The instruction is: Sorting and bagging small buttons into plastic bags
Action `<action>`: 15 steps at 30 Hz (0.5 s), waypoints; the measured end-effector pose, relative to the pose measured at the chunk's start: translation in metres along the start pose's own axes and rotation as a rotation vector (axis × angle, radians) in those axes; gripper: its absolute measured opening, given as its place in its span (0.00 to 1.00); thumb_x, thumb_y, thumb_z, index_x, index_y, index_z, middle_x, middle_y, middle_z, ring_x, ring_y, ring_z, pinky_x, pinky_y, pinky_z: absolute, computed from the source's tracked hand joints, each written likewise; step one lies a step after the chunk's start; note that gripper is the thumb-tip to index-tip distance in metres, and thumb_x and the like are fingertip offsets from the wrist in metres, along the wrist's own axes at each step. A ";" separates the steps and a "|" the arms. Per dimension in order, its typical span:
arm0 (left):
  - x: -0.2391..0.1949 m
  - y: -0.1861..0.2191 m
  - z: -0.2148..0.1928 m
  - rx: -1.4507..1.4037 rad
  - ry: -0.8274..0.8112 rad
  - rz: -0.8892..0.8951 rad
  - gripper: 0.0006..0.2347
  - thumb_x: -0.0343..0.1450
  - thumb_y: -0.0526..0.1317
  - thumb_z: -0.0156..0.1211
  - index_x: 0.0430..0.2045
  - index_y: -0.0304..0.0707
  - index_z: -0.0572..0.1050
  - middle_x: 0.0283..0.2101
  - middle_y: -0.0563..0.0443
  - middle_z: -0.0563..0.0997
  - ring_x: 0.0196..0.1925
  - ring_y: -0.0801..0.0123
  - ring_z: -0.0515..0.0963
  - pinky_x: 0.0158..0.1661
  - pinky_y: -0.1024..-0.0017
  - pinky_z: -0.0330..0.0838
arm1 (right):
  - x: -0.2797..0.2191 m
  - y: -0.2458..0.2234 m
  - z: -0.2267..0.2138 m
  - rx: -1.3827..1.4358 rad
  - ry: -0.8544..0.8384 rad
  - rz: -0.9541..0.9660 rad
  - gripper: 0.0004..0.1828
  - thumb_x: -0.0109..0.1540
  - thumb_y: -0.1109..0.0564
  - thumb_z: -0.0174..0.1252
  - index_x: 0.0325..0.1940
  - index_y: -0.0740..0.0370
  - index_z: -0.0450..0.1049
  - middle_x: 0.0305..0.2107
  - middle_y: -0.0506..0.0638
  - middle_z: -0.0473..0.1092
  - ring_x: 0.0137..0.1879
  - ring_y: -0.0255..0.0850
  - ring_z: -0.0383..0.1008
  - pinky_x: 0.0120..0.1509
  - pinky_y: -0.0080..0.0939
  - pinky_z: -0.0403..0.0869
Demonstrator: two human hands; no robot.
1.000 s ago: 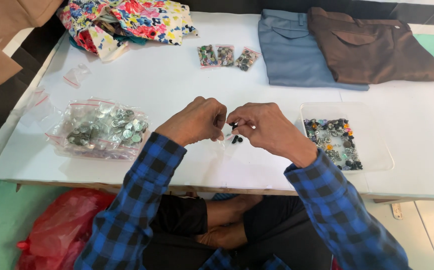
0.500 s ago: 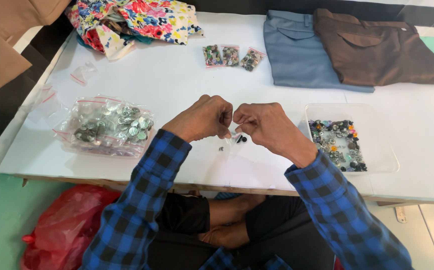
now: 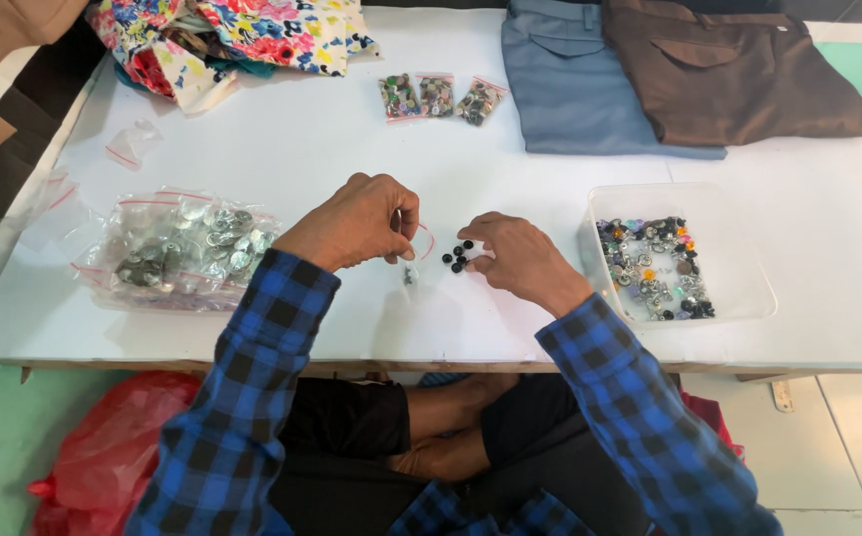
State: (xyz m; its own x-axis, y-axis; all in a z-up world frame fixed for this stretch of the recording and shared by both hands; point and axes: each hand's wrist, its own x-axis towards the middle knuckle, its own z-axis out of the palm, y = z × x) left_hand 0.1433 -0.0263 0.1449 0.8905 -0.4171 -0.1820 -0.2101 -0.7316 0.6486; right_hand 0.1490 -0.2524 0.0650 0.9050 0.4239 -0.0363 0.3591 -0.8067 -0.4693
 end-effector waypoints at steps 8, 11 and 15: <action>0.004 0.005 0.004 -0.012 0.004 0.002 0.05 0.63 0.27 0.70 0.21 0.31 0.78 0.20 0.42 0.80 0.24 0.68 0.83 0.17 0.78 0.72 | 0.013 0.036 0.035 0.029 0.036 0.009 0.12 0.63 0.65 0.57 0.47 0.59 0.82 0.42 0.58 0.76 0.45 0.50 0.80 0.44 0.43 0.80; 0.006 0.009 0.006 -0.032 0.016 0.014 0.06 0.62 0.27 0.71 0.21 0.31 0.77 0.20 0.42 0.80 0.23 0.67 0.83 0.17 0.78 0.72 | 0.010 0.038 0.036 0.010 0.072 0.007 0.11 0.63 0.65 0.57 0.46 0.59 0.82 0.41 0.58 0.77 0.44 0.49 0.81 0.41 0.41 0.80; 0.009 0.004 0.009 -0.030 0.026 0.030 0.07 0.62 0.28 0.72 0.24 0.30 0.77 0.21 0.41 0.80 0.24 0.66 0.83 0.17 0.78 0.73 | 0.003 0.038 0.032 0.154 0.124 0.027 0.10 0.63 0.64 0.59 0.46 0.59 0.82 0.39 0.58 0.77 0.44 0.50 0.80 0.41 0.41 0.81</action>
State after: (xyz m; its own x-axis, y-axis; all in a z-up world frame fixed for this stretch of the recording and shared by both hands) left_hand 0.1469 -0.0378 0.1397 0.8940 -0.4245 -0.1432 -0.2254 -0.7024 0.6752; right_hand 0.1586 -0.2686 0.0189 0.9384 0.3414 0.0535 0.3036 -0.7406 -0.5994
